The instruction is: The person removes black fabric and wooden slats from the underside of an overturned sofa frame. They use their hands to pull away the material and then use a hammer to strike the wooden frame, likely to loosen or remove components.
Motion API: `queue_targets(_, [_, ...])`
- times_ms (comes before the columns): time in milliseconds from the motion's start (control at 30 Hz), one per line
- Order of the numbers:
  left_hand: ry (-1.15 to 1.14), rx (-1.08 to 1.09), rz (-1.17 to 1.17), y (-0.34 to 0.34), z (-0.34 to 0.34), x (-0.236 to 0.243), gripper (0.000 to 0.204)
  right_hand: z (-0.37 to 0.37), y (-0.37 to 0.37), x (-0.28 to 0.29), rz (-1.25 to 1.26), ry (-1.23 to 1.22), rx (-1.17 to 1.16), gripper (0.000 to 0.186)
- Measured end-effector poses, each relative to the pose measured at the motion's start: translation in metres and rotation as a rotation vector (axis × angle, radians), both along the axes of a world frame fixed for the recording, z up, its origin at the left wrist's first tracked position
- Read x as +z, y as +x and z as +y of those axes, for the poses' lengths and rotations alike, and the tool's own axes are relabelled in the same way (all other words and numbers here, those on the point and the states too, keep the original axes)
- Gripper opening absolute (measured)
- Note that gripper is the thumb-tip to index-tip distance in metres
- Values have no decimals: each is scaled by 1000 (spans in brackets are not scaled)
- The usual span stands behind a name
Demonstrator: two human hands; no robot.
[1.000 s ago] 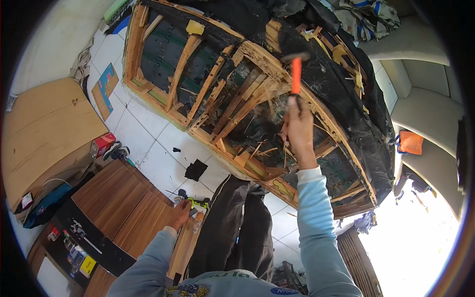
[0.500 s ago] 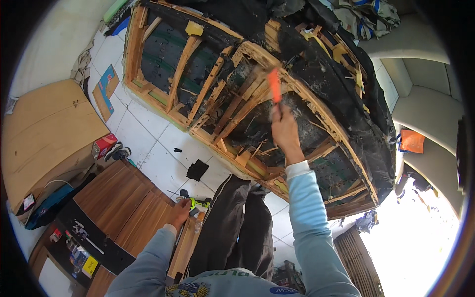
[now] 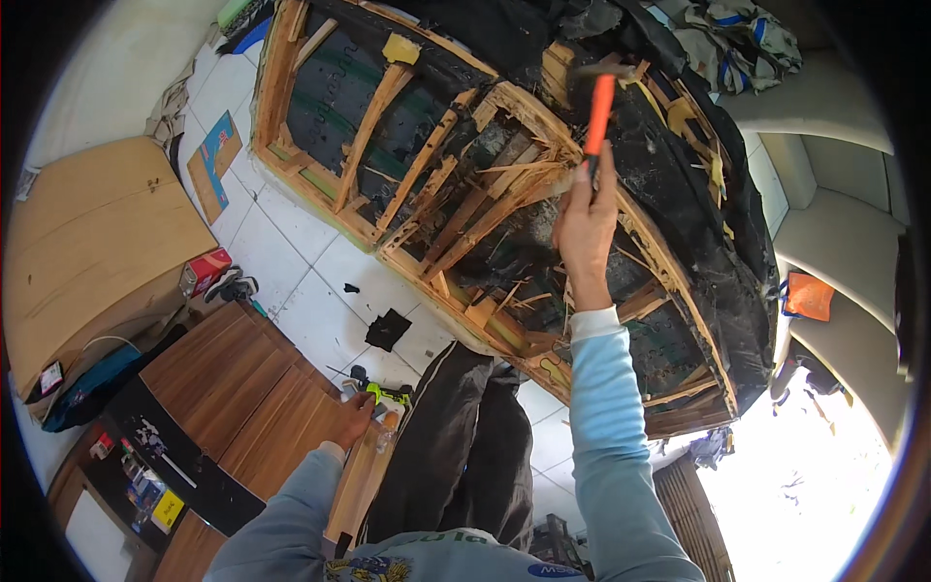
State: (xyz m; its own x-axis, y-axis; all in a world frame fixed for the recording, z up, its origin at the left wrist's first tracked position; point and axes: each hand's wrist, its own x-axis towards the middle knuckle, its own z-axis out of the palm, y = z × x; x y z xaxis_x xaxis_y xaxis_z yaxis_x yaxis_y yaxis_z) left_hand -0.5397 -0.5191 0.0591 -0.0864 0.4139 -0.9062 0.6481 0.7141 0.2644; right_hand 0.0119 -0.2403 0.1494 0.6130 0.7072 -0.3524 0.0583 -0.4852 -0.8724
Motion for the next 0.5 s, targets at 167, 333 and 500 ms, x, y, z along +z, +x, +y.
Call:
queue_targets(167, [25, -43, -13, 3, 4, -9, 42, 8, -9, -12, 302, -220, 54, 55])
queue_targets(333, [29, 45, -41, -16, -1, -16, 41, 19, 10, -21, -171, 139, -28, 55])
queue_targets(500, [58, -101, 36, 13, 22, 5, 42, 8, 13, 13, 292, -220, 98, 54])
